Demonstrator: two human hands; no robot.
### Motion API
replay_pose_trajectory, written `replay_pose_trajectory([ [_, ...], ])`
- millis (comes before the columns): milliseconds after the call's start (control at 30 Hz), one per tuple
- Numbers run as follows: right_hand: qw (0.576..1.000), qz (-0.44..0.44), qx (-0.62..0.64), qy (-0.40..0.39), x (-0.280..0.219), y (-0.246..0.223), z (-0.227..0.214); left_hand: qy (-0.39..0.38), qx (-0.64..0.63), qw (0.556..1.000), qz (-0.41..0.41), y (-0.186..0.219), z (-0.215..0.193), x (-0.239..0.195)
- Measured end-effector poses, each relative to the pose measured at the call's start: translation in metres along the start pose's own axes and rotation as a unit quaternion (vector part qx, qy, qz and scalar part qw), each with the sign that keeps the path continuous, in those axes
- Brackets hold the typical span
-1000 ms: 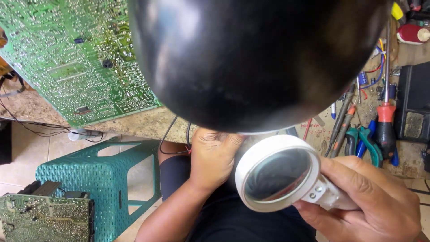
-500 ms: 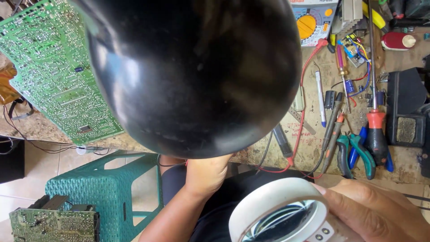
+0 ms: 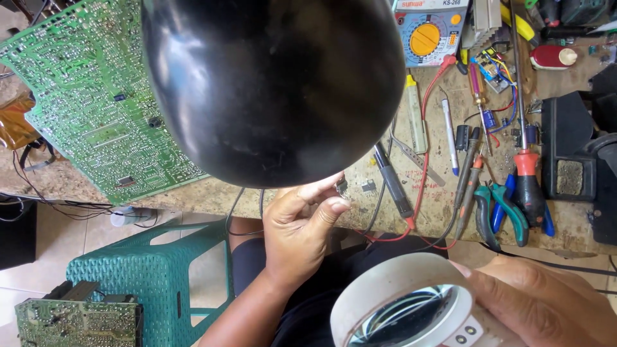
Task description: The person inspects a small electronic component with a magnifying glass, applies liquid from a bottle to its leads, and then uses a soldering iron and a screwdriver to work on a green circuit board. The person repeatedly handles the component and tools while seated at a cluttered workbench.
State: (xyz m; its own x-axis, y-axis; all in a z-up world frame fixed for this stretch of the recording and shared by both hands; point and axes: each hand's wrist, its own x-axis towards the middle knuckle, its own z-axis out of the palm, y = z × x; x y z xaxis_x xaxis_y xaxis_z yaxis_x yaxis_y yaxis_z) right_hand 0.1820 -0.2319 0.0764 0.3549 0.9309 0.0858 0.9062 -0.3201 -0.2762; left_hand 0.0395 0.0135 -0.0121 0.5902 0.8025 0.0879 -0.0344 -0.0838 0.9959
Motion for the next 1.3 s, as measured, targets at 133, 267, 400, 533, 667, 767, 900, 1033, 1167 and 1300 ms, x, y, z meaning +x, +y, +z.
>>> replay_pose_trajectory([
  [133, 0.999, 0.026, 0.009, 0.043, 0.004, -0.017, -0.005, -0.017, -0.026, 0.999, -0.005, -0.001, -0.002, 0.001],
  [267, 0.997, 0.027, -0.059, -0.033, -0.013, 0.001, 0.000, -0.062, -0.086, 0.993, -0.048, -0.027, -0.004, 0.005],
  [400, 0.999, 0.026, 0.037, 0.007, 0.005, -0.018, -0.013, -0.070, -0.236, 0.962, -0.120, -0.037, 0.001, 0.006],
  [533, 0.997, 0.025, 0.061, 0.027, 0.015, -0.025, -0.015, -0.071, -0.237, 0.959, -0.139, -0.034, 0.002, 0.008],
  [667, 0.999, 0.034, 0.034, 0.013, 0.010, -0.025, -0.013, -0.093, -0.183, 0.972, -0.118, -0.021, -0.001, 0.013],
  [767, 0.998, 0.039, 0.029, 0.028, 0.013, -0.025, -0.012, -0.079, -0.216, 0.962, -0.149, -0.023, -0.001, 0.013],
  [900, 0.997, 0.014, 0.050, 0.048, 0.018, -0.027, -0.010, -0.086, -0.209, 0.965, -0.134, -0.022, -0.003, 0.014],
  [1033, 0.998, -0.016, 0.040, 0.048, 0.010, -0.010, -0.001, -0.074, -0.203, 0.967, -0.135, -0.029, -0.003, 0.011],
  [1167, 0.996, 0.001, 0.024, 0.085, 0.010, -0.018, 0.000, -0.077, -0.204, 0.968, -0.122, -0.029, -0.003, 0.012],
  [1300, 0.997, -0.003, 0.024, 0.069, 0.007, -0.017, -0.001, -0.089, -0.211, 0.967, -0.113, -0.024, -0.004, 0.013],
])
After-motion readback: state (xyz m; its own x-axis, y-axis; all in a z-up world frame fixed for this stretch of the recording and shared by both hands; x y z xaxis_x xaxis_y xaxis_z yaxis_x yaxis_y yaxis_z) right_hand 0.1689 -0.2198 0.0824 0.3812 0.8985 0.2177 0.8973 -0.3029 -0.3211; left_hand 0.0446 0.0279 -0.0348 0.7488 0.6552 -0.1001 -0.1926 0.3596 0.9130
